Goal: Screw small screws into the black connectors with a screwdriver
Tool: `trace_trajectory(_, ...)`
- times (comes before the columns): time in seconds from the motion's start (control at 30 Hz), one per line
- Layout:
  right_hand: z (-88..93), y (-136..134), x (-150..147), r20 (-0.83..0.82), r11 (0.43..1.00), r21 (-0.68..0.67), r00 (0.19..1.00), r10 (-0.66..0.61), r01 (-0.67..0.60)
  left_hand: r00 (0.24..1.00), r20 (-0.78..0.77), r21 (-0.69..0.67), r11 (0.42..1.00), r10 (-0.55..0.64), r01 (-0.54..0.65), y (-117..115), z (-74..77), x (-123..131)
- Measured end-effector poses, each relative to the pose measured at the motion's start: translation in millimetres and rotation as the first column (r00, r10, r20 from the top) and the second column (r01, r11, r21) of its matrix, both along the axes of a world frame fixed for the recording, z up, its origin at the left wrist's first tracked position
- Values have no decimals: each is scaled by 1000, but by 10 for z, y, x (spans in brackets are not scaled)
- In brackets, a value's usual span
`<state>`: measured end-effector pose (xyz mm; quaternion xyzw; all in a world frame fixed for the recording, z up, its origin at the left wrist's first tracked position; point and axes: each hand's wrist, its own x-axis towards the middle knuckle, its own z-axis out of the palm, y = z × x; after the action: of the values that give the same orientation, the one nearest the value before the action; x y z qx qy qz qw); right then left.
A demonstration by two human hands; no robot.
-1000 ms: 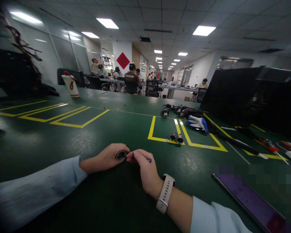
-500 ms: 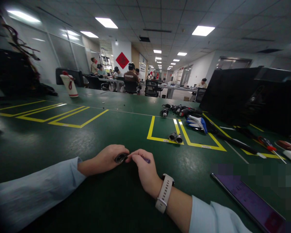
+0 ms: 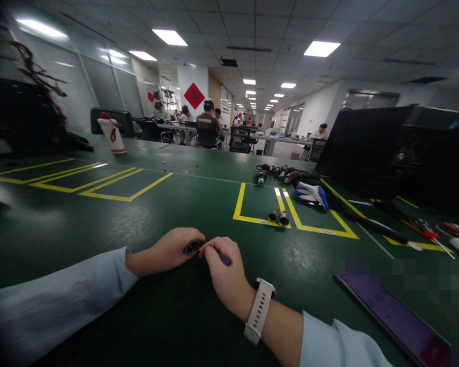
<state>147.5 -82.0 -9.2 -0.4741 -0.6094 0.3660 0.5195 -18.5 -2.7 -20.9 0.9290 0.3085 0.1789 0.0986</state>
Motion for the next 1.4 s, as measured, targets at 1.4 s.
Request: trace_trajectory(1.4,-101,76,22,-249,986,-135,967,62,-98,1000,15,7,1000,-24,24,-10,41,-13)
